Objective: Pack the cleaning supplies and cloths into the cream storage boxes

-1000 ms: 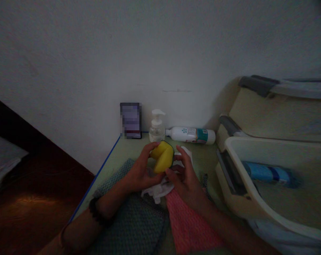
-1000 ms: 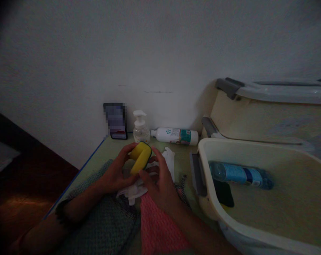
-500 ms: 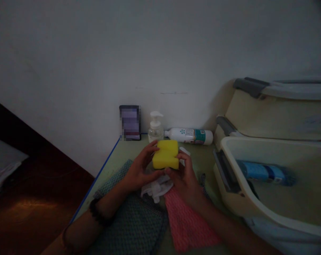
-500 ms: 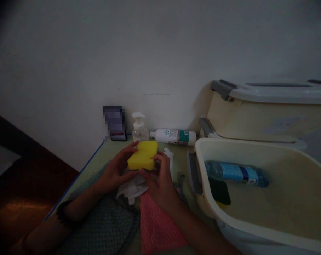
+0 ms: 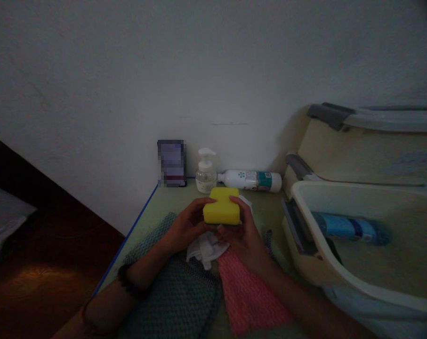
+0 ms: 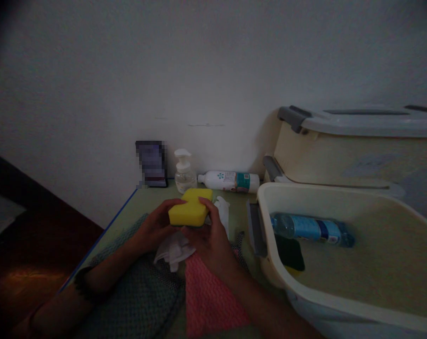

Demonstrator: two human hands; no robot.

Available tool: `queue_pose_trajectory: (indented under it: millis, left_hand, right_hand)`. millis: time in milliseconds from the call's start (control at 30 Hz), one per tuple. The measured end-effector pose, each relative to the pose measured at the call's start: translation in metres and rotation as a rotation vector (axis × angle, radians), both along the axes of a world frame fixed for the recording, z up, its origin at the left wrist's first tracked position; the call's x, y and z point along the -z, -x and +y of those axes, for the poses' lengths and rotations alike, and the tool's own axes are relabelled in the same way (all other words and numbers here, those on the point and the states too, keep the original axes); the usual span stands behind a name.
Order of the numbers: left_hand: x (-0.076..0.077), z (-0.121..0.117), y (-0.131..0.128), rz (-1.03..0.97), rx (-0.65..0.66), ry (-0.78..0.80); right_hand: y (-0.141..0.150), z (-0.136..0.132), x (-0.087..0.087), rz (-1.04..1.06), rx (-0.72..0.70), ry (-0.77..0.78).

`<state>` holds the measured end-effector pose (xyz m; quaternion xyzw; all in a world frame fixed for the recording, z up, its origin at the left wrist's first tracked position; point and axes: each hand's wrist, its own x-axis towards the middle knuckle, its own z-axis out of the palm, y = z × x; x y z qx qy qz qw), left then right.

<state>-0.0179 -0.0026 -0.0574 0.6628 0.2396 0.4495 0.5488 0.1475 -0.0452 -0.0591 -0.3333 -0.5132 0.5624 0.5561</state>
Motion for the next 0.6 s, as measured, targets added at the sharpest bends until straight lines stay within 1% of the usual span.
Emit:
queue_pose_trajectory:
  millis: [67,133,233,300,400,500,600]
  left_hand:
    - [0.000,0.000,0.001,-0.005,0.011,-0.005]
    - [0.000,0.000,0.001,-0.023,0.015,-0.001]
    - [-0.005,-0.001,0.001,-0.050,0.017,0.011]
    - [-0.009,-0.002,-0.001,-0.047,0.011,0.015]
    - [-0.013,-0.004,-0.003,-0.025,0.002,0.011]
    - [-0.013,-0.005,-0.005,-0.023,-0.005,0.020]
    - [-0.009,-0.004,-0.005,-0.070,0.007,0.091]
  right_hand:
    - [0.000,0.001,0.002,0.013,0.001,-0.038]
    - [0.000,0.001,0.003,-0.009,0.040,-0.074]
    - [-0.002,-0.001,0.003,-0.129,0.076,-0.075]
    - [-0.003,-0.003,0.001,-0.166,0.056,-0.067]
    - [-0.003,-0.003,-0.002,-0.135,0.015,-0.060]
    - [-0.003,-0.002,-0.004,-0.134,0.030,-0.062]
    - [-0.003,-0.001,-0.003,-0.201,0.071,-0.072]
